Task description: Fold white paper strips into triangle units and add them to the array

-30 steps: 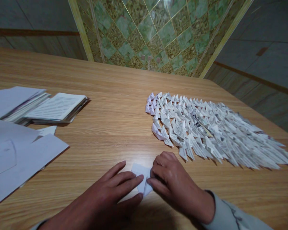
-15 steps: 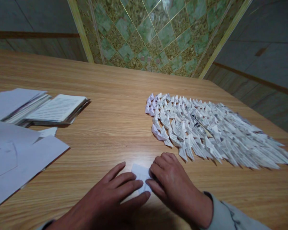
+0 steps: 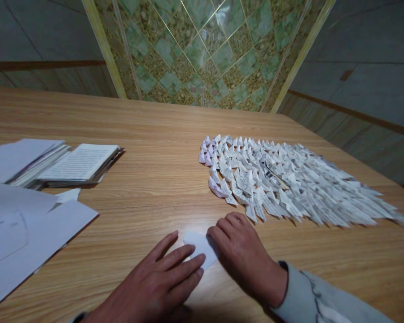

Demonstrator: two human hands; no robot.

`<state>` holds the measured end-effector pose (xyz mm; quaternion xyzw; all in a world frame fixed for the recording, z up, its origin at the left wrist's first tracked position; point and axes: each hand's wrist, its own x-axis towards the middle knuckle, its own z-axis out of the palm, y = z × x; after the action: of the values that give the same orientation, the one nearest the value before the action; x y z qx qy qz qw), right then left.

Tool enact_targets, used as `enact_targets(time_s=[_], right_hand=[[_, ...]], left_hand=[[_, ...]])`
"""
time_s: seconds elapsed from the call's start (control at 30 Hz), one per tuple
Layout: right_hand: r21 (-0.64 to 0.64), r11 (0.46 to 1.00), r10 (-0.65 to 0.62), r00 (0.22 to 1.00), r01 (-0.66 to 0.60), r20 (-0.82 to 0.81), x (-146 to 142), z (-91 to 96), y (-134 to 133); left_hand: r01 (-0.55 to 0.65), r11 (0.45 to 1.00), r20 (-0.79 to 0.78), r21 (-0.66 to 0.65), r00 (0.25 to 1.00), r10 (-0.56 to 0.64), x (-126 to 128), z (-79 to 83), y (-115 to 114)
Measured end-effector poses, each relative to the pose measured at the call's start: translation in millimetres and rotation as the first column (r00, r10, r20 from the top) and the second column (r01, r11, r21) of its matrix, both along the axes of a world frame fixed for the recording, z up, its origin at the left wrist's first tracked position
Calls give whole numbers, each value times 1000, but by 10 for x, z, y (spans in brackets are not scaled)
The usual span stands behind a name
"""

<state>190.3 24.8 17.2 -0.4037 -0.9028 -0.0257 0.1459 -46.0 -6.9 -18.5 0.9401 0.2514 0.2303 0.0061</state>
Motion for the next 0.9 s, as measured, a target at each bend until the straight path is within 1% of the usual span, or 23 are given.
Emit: enact_targets(time_s=[0.07,0.13,0.17,0.23,0.33,0.43,0.53,0.6,0.67,0.73,0.77,0.8,0.83,0.9], right_hand=[[52,995,85,990,-80,-112,-1,16,-103],[77,982,183,964,-171,-195,14,-20,-244],[86,981,188,959,-173,-212,31,-57,-315],[132,986,133,962,-104,-237,85,-145,-437],[106,993,75,977,-55,-201,187,-234,-537],[68,997,46,983,-34,-177,258,-240,-560],[54,998,-6,980,17,-200,308,-199,-544],[44,996,-64,972,76,-225,343,-137,-510],[-21,996,-90,970,87,-224,360,-35,-445],[-89,995,-62,975,44,-212,330,95,-342],[-146,988,-71,979,44,-193,295,158,-280],[-208,977,-88,983,53,-161,247,214,-213],[-259,963,-103,988,70,-116,192,257,-146],[-281,951,-133,991,129,4,83,297,-25]], left_hand=[[9,1000,-20,-11,1000,-9,-12,52,9],[12,999,-60,-32,998,-14,-7,154,19],[13,999,-81,-36,997,-16,1,214,21],[19,999,-113,-33,993,-23,22,326,18],[20,999,-154,-38,988,-26,39,412,0],[32,999,-192,-27,981,-36,18,402,-25],[29,999,-200,22,980,-24,-25,366,-55],[17,998,-204,57,979,-5,-38,339,-78],[2,997,-202,82,979,14,-10,301,-101],[-19,995,-176,101,984,36,73,254,-117],[-37,994,-157,106,986,54,133,232,-121],[-52,991,-117,121,991,67,201,215,-122],[-69,991,-119,116,989,83,271,202,-121],[-86,994,-153,64,984,95,390,188,-115]])
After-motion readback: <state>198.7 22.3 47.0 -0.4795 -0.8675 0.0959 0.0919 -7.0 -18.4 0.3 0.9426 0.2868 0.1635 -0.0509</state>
